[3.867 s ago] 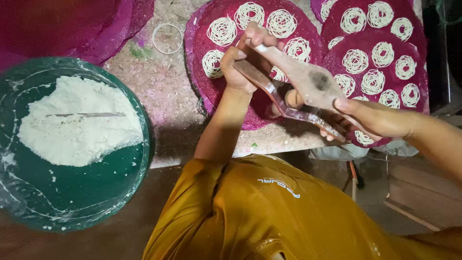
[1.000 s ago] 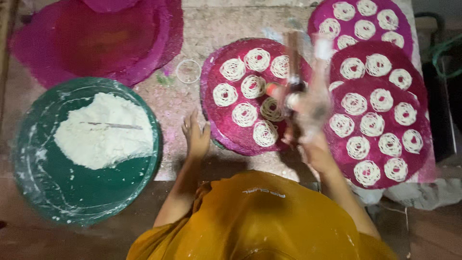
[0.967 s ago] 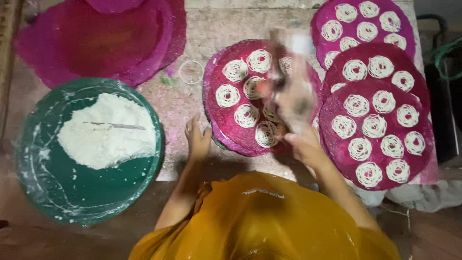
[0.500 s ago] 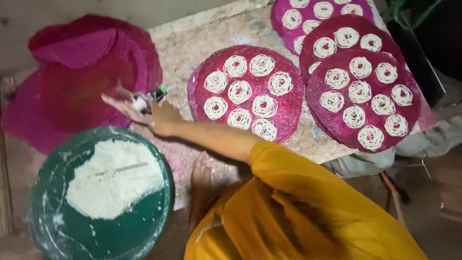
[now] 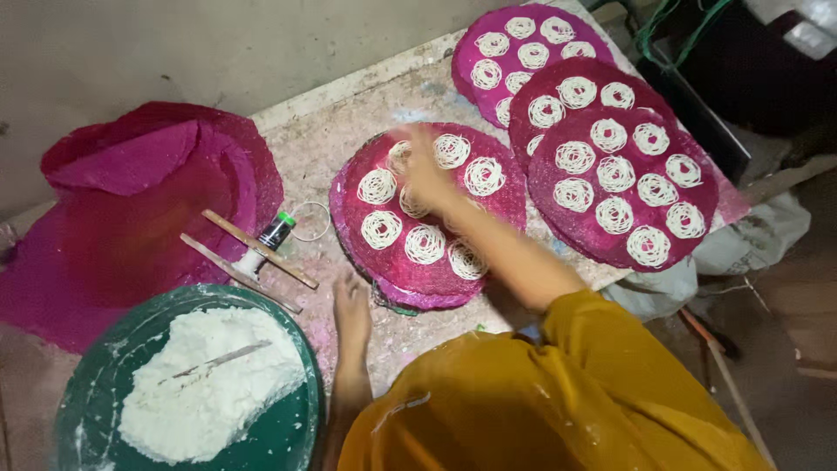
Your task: The person presses white dough through a handheld extruder over pink trays, squeezing out strands in circular nests. They reload dough from a green basin into the press, extrude nests onto the trays, and reposition the trays between batches.
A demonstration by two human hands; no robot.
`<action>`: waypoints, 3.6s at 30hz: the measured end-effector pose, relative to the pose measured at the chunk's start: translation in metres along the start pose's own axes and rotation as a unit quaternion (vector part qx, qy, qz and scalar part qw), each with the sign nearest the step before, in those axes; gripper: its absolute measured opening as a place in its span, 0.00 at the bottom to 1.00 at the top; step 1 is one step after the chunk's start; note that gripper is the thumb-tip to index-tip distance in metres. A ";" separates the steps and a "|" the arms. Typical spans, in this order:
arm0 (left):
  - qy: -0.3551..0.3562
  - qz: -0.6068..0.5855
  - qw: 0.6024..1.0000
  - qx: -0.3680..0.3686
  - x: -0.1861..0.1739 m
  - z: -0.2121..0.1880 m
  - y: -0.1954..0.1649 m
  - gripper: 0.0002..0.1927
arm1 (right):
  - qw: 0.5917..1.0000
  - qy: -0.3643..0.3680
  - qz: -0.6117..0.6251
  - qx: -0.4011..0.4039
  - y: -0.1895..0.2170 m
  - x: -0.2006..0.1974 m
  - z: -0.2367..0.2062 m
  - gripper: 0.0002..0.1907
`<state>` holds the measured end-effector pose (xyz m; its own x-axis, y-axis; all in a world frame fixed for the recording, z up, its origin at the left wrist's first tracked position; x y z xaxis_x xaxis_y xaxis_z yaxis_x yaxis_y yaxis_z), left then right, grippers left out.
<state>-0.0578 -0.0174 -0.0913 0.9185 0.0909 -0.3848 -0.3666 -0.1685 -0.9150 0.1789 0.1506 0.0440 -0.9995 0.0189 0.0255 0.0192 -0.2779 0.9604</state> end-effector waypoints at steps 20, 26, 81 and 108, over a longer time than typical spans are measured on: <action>-0.203 0.271 0.941 -0.015 -0.055 0.005 -0.042 0.17 | 0.928 0.047 -0.342 0.137 -0.044 -0.176 -0.027 0.14; -0.211 0.245 0.946 -0.007 -0.049 0.035 -0.047 0.16 | 0.941 0.059 -0.313 0.113 -0.051 -0.171 -0.023 0.13; -0.042 0.102 0.989 -0.098 -0.025 0.158 -0.038 0.26 | 0.939 0.188 -0.250 0.146 -0.064 -0.195 -0.007 0.35; 0.002 0.067 0.998 0.002 0.061 0.091 -0.069 0.15 | 0.894 -0.086 0.414 0.147 -0.011 -0.198 -0.088 0.29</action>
<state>0.0097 0.0893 -0.0625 0.8623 0.0636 -0.5024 -0.4859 -0.1754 -0.8562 0.3747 0.0658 0.0044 -0.6214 0.0782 0.7796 0.7819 -0.0009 0.6234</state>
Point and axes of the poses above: each hand's wrist, its own z-axis towards the middle knuckle, its own x-axis out of the palm, y = z × x, the point moved 10 cm from there along z, towards the middle knuckle, and after that the axes turned 10 degrees about z, right-handed, at the moved point
